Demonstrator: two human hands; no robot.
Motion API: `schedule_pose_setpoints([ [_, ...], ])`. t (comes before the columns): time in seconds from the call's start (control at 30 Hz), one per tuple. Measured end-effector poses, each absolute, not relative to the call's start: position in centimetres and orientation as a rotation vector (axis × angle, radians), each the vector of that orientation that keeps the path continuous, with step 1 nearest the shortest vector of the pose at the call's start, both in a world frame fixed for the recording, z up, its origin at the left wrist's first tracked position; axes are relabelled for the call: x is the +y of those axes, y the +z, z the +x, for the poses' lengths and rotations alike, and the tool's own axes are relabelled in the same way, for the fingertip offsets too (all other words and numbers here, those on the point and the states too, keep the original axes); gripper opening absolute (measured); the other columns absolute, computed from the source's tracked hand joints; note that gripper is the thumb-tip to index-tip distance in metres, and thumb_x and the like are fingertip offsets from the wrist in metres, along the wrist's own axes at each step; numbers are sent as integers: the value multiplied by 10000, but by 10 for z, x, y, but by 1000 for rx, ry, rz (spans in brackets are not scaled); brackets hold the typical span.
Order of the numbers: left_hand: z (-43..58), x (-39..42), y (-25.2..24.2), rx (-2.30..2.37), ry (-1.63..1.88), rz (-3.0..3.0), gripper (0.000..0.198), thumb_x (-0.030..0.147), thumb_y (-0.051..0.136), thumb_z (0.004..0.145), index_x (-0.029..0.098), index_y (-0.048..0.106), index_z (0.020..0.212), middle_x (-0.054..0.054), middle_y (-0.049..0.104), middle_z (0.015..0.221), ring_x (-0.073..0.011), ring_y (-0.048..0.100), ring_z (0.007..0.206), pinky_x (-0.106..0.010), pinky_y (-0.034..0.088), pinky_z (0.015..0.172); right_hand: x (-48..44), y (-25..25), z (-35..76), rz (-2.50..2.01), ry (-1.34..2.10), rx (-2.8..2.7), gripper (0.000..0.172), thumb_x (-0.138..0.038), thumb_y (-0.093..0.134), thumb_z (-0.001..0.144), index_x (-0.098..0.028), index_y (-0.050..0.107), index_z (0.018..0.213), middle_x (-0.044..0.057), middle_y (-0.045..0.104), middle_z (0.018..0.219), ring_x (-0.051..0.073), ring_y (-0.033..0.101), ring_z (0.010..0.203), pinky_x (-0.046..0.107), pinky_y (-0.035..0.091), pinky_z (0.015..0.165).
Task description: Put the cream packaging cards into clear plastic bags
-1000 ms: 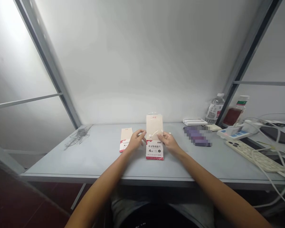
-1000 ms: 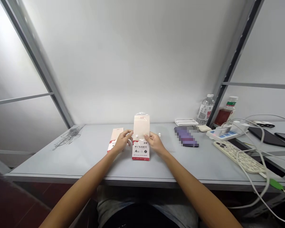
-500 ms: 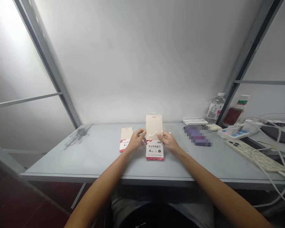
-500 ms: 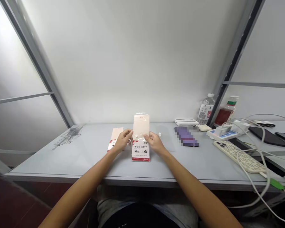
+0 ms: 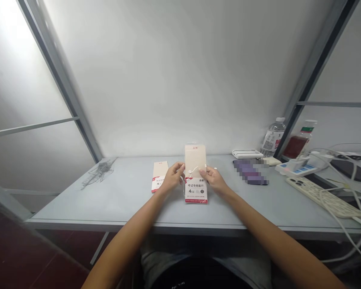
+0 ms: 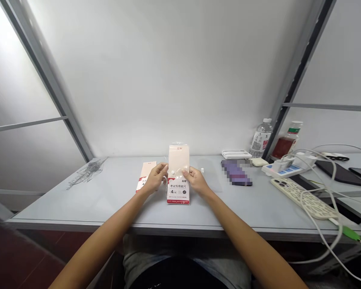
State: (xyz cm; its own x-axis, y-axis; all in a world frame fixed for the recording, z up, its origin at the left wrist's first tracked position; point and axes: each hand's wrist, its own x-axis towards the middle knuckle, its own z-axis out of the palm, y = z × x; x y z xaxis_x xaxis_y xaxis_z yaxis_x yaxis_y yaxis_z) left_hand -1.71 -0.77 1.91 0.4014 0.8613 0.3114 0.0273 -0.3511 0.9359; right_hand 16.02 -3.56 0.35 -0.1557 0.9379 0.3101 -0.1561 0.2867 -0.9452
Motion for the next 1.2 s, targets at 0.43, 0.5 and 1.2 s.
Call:
schedule_pose_setpoints([
  [0.43, -17, -9, 20, 760, 1085, 1676, 357, 510, 408, 814, 184, 512, 913, -3, 526, 733, -70, 489, 565, -171, 377, 445, -35, 3, 160, -798, 1164, -1361, 342, -465, 584, 736, -177, 587, 920, 49, 684, 811, 209, 641, 720, 333, 495, 660],
  [0.5, -17, -9, 20, 764, 1088, 1668, 357, 514, 417, 807, 185, 517, 903, -4, 533, 748, -69, 488, 565, -173, 377, 447, -35, 3, 160, -805, 1161, -1360, 338, -467, 584, 735, -180, 589, 914, 46, 684, 806, 208, 642, 715, 332, 495, 655],
  [1.2, -17, -9, 20, 732, 1099, 1660, 345, 494, 427, 810, 176, 522, 906, 2, 529, 696, -68, 485, 536, -180, 375, 441, -35, 3, 160, -828, 1148, -1377, 371, -485, 570, 736, -167, 574, 927, 67, 683, 816, 219, 642, 727, 346, 501, 667],
])
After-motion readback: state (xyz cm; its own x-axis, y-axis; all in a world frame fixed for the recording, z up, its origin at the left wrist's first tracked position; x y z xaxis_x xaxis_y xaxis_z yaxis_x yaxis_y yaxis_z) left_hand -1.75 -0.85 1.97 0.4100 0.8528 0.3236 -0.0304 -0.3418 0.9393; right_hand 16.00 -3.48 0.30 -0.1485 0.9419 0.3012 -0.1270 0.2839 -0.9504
